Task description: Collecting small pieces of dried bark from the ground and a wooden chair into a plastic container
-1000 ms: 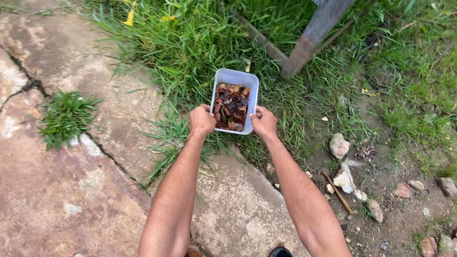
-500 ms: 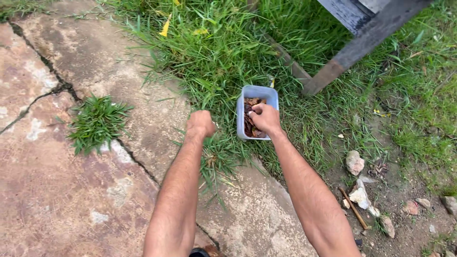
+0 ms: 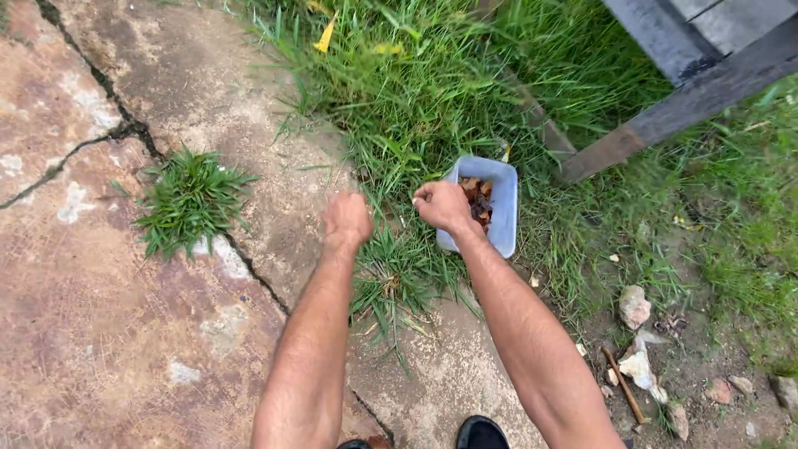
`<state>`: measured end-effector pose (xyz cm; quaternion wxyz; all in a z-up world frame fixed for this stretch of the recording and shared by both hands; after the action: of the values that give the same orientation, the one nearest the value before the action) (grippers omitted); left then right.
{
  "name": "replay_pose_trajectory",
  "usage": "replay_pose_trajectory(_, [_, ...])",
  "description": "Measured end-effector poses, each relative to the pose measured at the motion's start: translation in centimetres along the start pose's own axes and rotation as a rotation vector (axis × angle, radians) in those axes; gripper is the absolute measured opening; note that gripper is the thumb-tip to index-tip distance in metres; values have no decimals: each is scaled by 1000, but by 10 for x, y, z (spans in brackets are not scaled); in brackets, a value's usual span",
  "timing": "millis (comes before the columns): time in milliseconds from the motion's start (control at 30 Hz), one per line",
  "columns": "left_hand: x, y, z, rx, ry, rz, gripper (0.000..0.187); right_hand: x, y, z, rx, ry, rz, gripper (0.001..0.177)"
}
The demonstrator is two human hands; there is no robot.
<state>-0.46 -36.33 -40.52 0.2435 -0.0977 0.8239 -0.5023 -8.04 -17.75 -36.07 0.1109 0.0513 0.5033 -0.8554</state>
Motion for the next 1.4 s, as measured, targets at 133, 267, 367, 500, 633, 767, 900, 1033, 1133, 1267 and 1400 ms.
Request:
replay_pose_trajectory(133, [23, 16, 22, 40, 41, -76, 26, 22, 35, -9, 53, -68, 35, 24])
replay_pose_trajectory(267, [26, -15, 9, 147, 128, -204, 28, 47, 65, -20, -5, -177, 59, 25])
replay_pose_trajectory(367, [46, 0, 3, 202, 129, -218, 27, 58, 72, -24, 8, -179, 72, 35])
replay_pose_trajectory(500, [77, 28, 1, 197, 134, -209, 28, 74, 84, -39, -9, -190, 80, 48])
replay_pose_trajectory(633, [94, 46, -5, 261, 148, -171, 32, 85, 86, -53, -4, -192, 73, 49])
replay_pose_trajectory(767, [104, 64, -7, 404, 134, -162, 26, 88, 87, -52, 36, -219, 53, 46])
replay_pose_trajectory(900, [98, 55, -17, 623, 219, -174, 19, 85, 77, -43, 113, -201, 52, 45])
replay_pose_trajectory(1033, [86, 36, -21, 653, 263, -153, 18, 85, 77, -42, 102, -210, 45, 44])
replay_pose_trajectory(1133, [81, 26, -24, 653, 265, -150, 18, 84, 70, -41, 106, -196, 43, 43])
replay_pose_trajectory(1267, [74, 15, -34, 578, 281, -170, 12, 66, 28, -26, 66, -214, 41, 44])
replay_pose_trajectory(1400, [87, 33, -38, 363, 323, -228, 21, 76, 25, -65, 58, -442, -60, 58])
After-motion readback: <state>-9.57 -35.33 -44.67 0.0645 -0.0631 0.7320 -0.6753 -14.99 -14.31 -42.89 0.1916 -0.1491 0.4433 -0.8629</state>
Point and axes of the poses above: each hand's wrist, its own x-axis towards the middle knuckle, its own y-axis out of the palm, z = x × y, the point moved 4 cm from there along x, towards the middle knuckle, and after that the axes turned 12 degrees about -z, right-handed, at the moved point
